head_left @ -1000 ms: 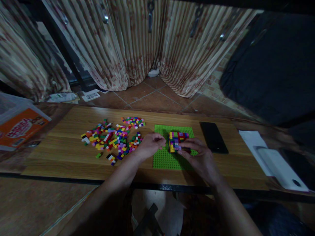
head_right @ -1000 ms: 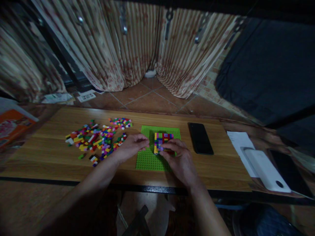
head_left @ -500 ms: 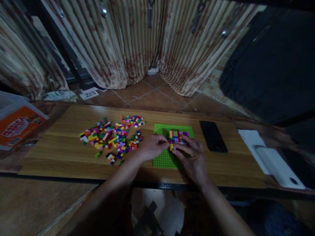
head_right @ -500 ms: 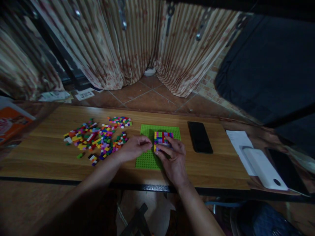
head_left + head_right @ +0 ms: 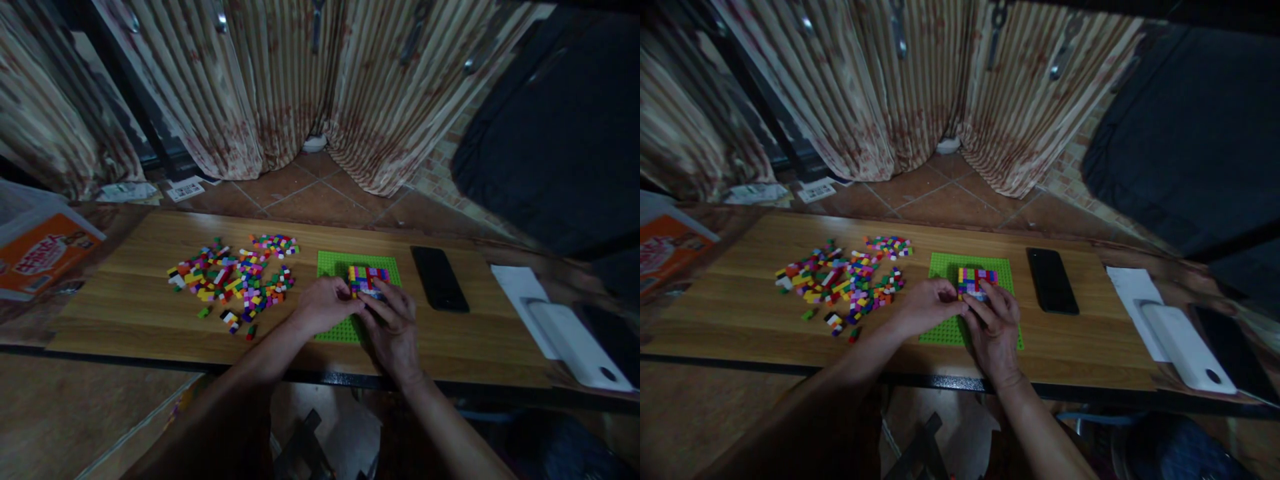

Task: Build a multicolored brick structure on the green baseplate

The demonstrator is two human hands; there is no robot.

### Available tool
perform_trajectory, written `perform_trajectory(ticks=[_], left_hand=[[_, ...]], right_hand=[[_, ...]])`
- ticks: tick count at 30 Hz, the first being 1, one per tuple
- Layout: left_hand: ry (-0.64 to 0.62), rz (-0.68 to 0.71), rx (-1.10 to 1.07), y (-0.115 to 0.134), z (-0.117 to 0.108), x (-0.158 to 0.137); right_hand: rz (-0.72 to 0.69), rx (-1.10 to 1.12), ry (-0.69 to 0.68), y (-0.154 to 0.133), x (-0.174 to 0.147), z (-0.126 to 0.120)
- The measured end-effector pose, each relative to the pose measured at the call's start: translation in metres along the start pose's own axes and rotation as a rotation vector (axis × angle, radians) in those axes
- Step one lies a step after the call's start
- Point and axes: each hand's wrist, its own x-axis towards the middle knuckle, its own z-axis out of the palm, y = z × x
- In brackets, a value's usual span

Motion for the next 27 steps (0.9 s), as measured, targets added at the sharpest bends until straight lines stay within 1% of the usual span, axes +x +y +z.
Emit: perform_trajectory(ticks=[9, 20, 23, 27], left_hand=[[-0.03, -0.08, -0.015, 0.001, 0.0, 0.004], [-0.051, -0.13, 0.147, 0.01, -0.004, 0.002], [-0.056, -0.113, 0.123, 0.005, -0.004, 0.003], [-0.103, -0.047, 0.008, -0.007, -0.005, 0.005]], right_hand=[[-0.03, 0.007, -0.021, 0.005, -0.001, -0.001], [-0.015, 0.033, -0.015, 0.002, 0.003, -0.003], [0.008, 0.035, -0.05, 0.003, 0.005, -0.007], [0.069, 0.018, -0.111, 0.001, 0.009, -0.013]])
